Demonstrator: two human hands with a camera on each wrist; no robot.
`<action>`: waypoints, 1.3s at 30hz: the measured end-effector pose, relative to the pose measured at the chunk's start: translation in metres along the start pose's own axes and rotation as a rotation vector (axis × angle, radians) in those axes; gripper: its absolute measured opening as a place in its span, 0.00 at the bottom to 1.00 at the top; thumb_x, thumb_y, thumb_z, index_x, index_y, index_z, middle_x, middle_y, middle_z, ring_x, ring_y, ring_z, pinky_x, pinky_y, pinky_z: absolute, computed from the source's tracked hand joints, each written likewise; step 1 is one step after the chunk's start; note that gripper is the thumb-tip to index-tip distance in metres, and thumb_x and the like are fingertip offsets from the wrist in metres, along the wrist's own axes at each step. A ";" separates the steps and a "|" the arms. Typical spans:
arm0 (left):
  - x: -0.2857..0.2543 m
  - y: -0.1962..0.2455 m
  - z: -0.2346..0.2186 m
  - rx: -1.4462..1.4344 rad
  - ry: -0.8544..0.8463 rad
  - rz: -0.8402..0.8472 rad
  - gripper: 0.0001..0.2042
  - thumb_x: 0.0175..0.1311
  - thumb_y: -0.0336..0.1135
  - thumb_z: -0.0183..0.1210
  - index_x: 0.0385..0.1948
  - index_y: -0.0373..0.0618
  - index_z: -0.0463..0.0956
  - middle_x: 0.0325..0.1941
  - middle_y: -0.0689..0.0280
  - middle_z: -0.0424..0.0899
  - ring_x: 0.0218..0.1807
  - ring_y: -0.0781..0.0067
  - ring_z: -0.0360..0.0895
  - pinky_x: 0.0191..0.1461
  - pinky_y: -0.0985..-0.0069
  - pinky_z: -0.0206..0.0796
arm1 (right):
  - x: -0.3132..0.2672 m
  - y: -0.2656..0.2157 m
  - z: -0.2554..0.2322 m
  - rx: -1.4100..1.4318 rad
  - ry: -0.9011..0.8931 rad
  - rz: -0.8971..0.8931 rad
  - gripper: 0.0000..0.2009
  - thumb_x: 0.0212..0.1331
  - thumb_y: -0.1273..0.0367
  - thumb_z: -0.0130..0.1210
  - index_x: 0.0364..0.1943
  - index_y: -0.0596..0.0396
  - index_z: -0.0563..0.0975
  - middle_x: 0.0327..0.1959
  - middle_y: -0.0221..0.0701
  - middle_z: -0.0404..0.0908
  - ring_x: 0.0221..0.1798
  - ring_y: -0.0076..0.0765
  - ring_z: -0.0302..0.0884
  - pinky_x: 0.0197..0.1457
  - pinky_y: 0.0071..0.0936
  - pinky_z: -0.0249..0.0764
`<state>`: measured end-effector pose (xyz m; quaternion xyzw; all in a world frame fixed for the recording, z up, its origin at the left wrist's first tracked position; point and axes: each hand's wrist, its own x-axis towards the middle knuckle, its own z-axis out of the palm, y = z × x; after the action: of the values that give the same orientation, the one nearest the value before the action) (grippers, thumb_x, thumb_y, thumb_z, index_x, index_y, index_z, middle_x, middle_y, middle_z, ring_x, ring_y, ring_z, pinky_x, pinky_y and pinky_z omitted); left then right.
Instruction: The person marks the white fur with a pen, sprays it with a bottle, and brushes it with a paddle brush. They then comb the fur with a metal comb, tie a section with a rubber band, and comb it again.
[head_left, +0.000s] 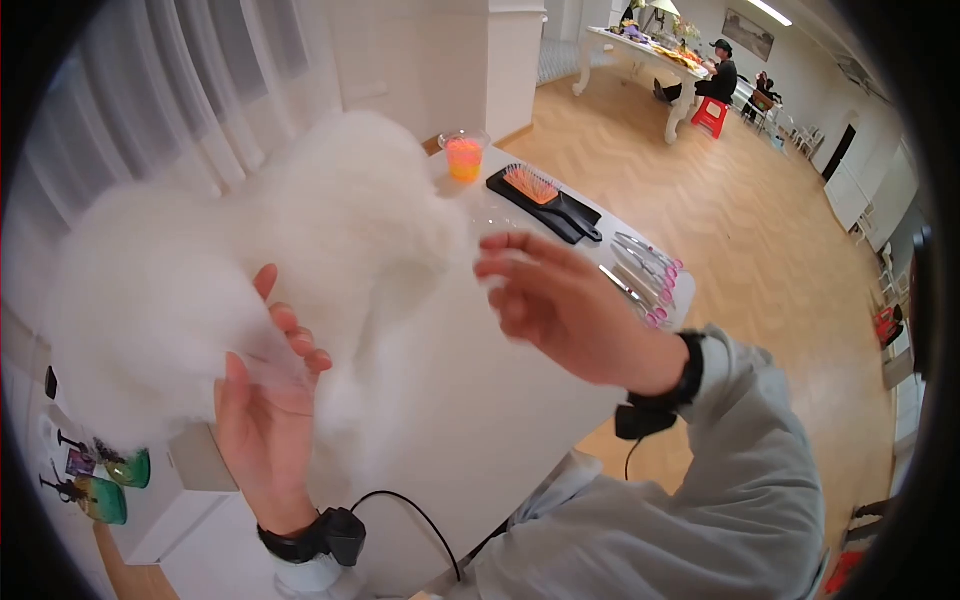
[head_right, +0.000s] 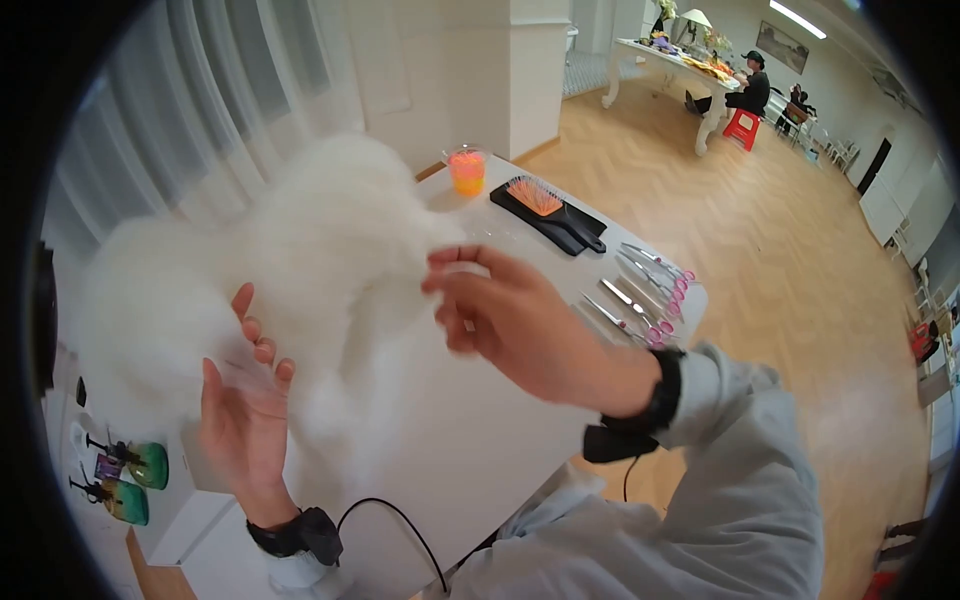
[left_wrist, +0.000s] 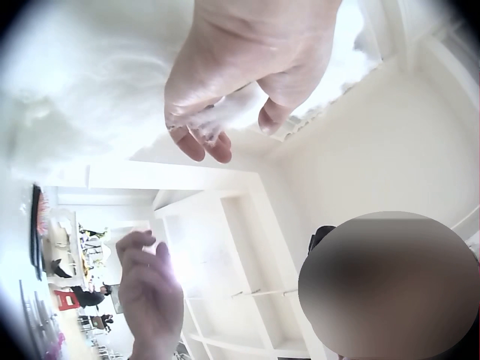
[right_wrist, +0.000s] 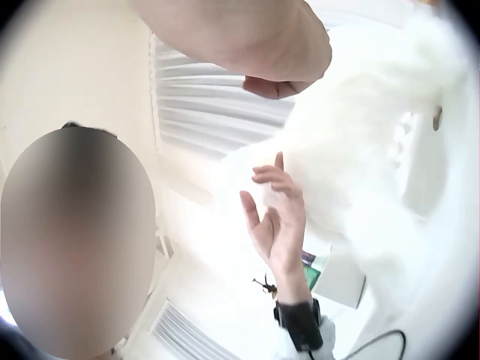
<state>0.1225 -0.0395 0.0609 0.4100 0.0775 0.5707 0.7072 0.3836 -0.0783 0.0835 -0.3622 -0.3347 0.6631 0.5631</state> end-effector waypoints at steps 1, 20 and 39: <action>-0.001 0.000 0.000 0.013 0.019 0.001 0.36 0.70 0.42 0.52 0.70 0.30 0.45 0.51 0.59 0.72 0.48 0.68 0.72 0.52 0.69 0.65 | 0.018 -0.002 0.001 0.173 0.049 -0.077 0.09 0.64 0.72 0.53 0.45 0.60 0.71 0.36 0.30 0.73 0.31 0.24 0.70 0.32 0.22 0.68; -0.006 0.006 0.002 0.133 0.089 -0.040 0.41 0.64 0.45 0.59 0.69 0.27 0.46 0.45 0.53 0.77 0.41 0.61 0.77 0.45 0.66 0.69 | 0.351 -0.041 -0.184 -1.331 0.587 -0.295 0.06 0.54 0.70 0.57 0.28 0.56 0.83 0.23 0.33 0.84 0.22 0.32 0.83 0.28 0.26 0.80; -0.008 0.009 -0.006 0.195 0.054 -0.094 0.43 0.62 0.46 0.60 0.68 0.24 0.46 0.43 0.51 0.78 0.38 0.61 0.77 0.44 0.66 0.70 | 0.374 -0.044 -0.188 -1.342 0.577 -0.301 0.05 0.48 0.73 0.59 0.23 0.62 0.79 0.16 0.36 0.80 0.16 0.30 0.79 0.21 0.27 0.77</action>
<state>0.1097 -0.0437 0.0596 0.4571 0.1707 0.5375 0.6877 0.5285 0.3045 -0.0140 -0.7382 -0.5524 0.1104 0.3712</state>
